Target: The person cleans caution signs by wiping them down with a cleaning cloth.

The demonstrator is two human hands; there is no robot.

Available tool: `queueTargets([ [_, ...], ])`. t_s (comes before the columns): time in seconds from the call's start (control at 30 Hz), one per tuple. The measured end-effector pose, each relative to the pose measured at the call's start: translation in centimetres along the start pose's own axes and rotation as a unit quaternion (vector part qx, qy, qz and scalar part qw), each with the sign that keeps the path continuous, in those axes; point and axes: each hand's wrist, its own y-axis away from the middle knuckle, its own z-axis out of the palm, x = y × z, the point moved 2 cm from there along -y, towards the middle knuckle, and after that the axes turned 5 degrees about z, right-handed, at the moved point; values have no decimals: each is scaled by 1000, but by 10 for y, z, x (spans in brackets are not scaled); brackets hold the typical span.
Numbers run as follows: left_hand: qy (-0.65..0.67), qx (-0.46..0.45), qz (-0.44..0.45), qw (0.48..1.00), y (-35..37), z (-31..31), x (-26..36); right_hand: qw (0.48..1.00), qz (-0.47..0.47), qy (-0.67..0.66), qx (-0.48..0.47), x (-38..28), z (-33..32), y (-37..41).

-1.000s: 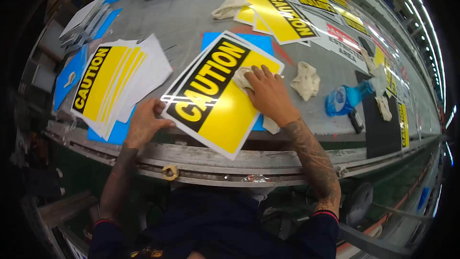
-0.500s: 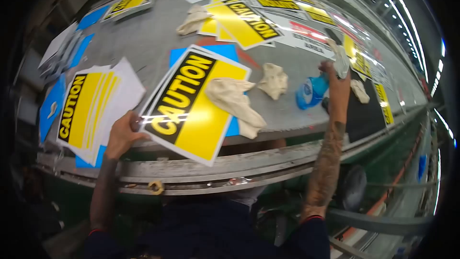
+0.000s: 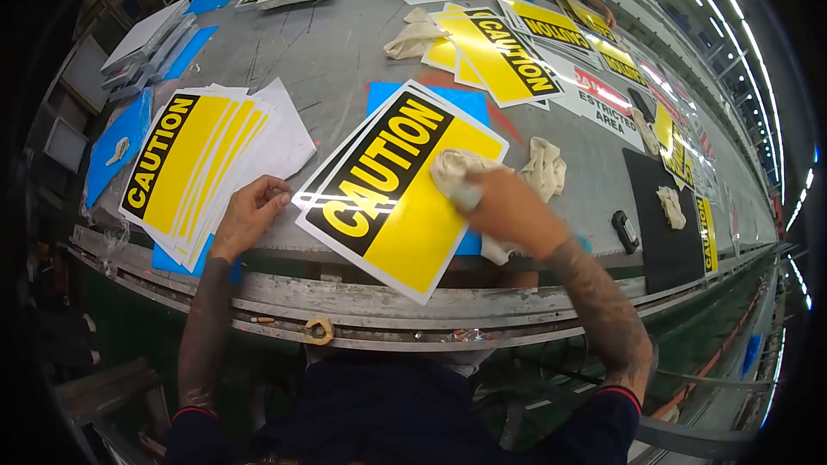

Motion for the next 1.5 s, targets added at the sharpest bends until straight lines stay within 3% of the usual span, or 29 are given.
queueTargets([
  [0.03,-11,0,10,1000,1,0,3,996,-7,62,64,17,-10,-9],
  [0.1,-26,5,24,999,-1,1,4,989,22,36,142,25,-25,1],
  [0.17,-39,9,28,999,-2,4,0,992,27,5,119,-7,-48,5],
  [0.27,-63,17,25,998,-9,6,2,989,-24,-134,-55,-45,-34,13],
  [0.37,-63,30,24,997,-10,7,0,985,-51,-103,-128,-70,-12,10],
  [0.47,-49,36,25,998,-6,6,0,987,21,-154,43,-20,-1,-28],
  [0.53,-45,41,49,997,-3,6,-1,975,43,-73,206,14,-34,-46],
  [0.63,-38,56,73,995,1,8,-4,946,137,-171,239,86,-80,-30],
  [0.67,-55,67,90,992,3,9,-2,921,154,-227,276,95,-91,-15],
  [0.73,-93,78,127,984,8,12,6,888,184,-213,365,101,-113,12],
  [0.77,-101,51,90,990,10,14,11,864,174,-237,409,117,-115,28],
  [0.87,-184,31,91,978,27,29,34,765,198,-385,477,188,-110,74],
  [0.9,-215,26,94,972,31,35,30,722,142,-457,499,221,-100,80],
  [1.0,-267,26,67,961,36,46,45,703,190,-414,546,236,-78,97],
  [1.03,-255,22,46,966,33,47,46,713,217,-408,527,210,-82,96],
  [1.13,-223,24,19,974,16,40,31,799,120,-368,460,182,-77,83],
  [1.17,-209,43,8,977,9,37,26,827,136,-327,437,173,-79,83],
  [1.3,-177,57,14,982,-4,28,9,875,61,-264,401,193,-76,95],
  [1.37,-201,59,6,978,0,33,19,890,47,-256,373,208,-79,111],
  [1.5,-258,63,-30,964,-5,47,37,866,46,-313,387,209,-82,134],
])
